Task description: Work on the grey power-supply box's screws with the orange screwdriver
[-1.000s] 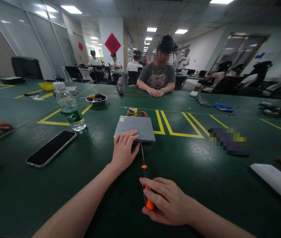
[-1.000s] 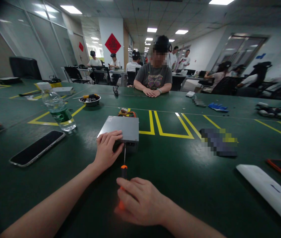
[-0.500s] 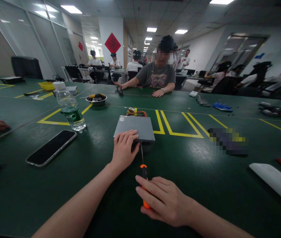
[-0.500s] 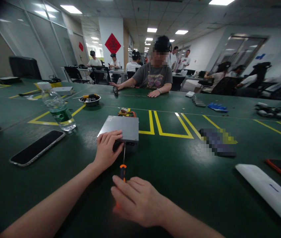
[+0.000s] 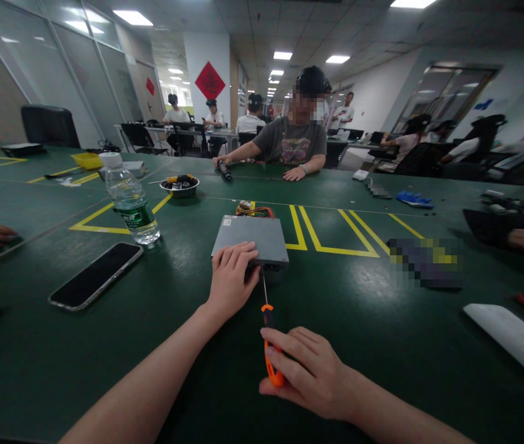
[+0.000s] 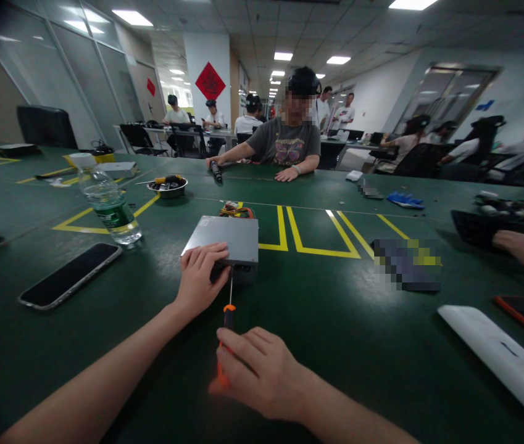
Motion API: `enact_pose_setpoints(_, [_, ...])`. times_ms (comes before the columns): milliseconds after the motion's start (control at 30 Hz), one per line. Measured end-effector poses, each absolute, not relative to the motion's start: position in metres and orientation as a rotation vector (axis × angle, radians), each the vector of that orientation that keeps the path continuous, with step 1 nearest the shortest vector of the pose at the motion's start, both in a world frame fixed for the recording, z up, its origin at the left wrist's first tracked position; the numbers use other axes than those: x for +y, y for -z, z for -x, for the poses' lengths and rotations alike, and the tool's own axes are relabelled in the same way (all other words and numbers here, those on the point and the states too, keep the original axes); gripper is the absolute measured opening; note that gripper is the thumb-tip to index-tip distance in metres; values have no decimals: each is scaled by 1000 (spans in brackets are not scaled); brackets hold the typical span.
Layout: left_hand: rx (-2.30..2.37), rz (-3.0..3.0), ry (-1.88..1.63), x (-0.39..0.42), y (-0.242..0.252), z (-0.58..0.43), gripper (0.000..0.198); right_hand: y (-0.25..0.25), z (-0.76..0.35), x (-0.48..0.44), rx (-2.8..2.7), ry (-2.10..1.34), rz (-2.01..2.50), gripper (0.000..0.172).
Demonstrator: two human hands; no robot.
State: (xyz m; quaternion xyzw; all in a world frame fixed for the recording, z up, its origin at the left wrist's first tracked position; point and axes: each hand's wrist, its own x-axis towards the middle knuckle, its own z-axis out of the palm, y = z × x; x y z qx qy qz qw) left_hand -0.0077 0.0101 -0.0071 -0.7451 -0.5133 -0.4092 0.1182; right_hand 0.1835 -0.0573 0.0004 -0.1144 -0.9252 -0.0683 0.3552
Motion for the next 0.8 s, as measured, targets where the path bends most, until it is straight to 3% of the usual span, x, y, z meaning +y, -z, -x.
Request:
enact_pose_setpoints(200, [-1494, 2170, 1186, 10, 8, 7, 20, -2, -186, -57, -2408, 108, 320, 34])
enact_pose_setpoints(533, [-1464, 2195, 1101, 9, 6, 9, 23, 2, -178, -57, -2427, 196, 250, 12])
enact_pose_setpoints(800, [-1404, 2229, 967, 6, 3, 9, 29, 0, -182, -55, -2529, 225, 228, 31])
